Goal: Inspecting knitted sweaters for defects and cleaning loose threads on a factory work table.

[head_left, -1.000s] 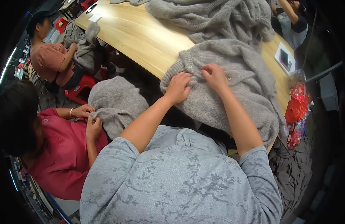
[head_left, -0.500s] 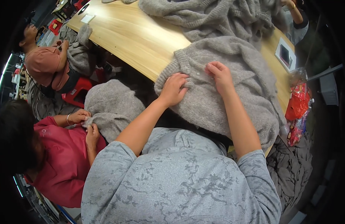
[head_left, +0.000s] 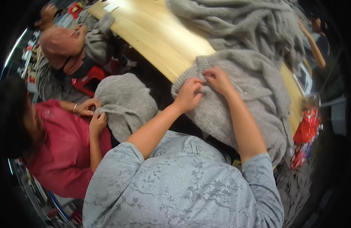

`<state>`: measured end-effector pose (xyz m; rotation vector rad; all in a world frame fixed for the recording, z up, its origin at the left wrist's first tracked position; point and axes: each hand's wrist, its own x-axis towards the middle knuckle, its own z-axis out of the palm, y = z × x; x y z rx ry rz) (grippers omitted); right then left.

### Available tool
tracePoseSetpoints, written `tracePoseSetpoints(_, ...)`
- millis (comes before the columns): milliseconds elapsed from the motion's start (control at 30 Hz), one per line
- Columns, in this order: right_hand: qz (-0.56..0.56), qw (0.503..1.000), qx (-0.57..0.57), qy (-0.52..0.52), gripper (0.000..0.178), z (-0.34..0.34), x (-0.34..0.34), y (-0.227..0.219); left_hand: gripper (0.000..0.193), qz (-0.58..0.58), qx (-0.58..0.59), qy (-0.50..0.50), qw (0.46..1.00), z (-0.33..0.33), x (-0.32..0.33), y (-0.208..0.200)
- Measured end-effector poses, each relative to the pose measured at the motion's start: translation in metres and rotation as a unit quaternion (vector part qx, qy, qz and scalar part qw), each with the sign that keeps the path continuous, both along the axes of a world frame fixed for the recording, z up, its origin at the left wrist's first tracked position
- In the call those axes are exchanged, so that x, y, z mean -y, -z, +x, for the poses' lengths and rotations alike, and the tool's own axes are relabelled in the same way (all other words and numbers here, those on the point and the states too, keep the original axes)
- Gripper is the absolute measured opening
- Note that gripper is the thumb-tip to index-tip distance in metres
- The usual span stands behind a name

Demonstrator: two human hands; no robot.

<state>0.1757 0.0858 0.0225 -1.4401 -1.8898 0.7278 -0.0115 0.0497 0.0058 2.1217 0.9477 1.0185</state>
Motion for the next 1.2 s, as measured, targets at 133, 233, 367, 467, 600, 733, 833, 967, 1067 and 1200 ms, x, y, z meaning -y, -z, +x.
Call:
tracePoseSetpoints(133,-0.019,0.999,0.022,-0.028,0.014,0.000,0.004,0.007,0.018,0.035,0.073,-0.053,0.995,0.012,-0.006,-0.005)
tracePoseSetpoints(233,0.026,0.997,0.068,-0.034,0.012,-0.004,-0.004,0.001,0.020,0.035,0.053,-0.087,0.994,0.022,-0.015,-0.003)
tracePoseSetpoints(367,-0.195,0.981,-0.013,-0.011,0.007,-0.007,-0.016,-0.008,0.023,-0.016,-0.009,-0.098,0.995,0.013,-0.014,0.004)
tracePoseSetpoints(467,-0.278,0.957,-0.084,0.025,0.010,-0.006,-0.019,-0.013,0.023,-0.020,0.025,-0.128,0.991,0.011,-0.009,0.006)
tracePoseSetpoints(600,-0.275,0.948,-0.138,0.083,0.012,-0.012,-0.013,-0.017,0.027,0.008,0.049,-0.140,0.989,0.014,-0.008,0.007)
tracePoseSetpoints(733,-0.313,0.933,-0.143,0.105,0.012,-0.016,-0.010,-0.020,0.025,-0.064,0.079,-0.115,0.988,0.013,-0.011,0.007)
tracePoseSetpoints(833,-0.297,0.945,-0.103,0.087,0.016,-0.012,-0.007,-0.020,0.024,-0.089,0.111,-0.119,0.983,0.011,-0.013,0.006)
tracePoseSetpoints(967,-0.125,0.991,0.054,0.013,0.024,-0.018,-0.019,-0.035,0.023,-0.131,0.072,-0.097,0.984,0.010,-0.018,0.007)
tracePoseSetpoints(1067,0.019,0.999,0.026,0.004,0.033,-0.040,-0.041,-0.082,0.022,-0.129,0.075,-0.091,0.985,0.009,-0.023,0.016)
tracePoseSetpoints(1200,-0.016,0.965,-0.249,-0.085,0.038,-0.066,-0.063,-0.172,0.018,-0.193,0.126,-0.070,0.971,0.008,-0.032,0.024)
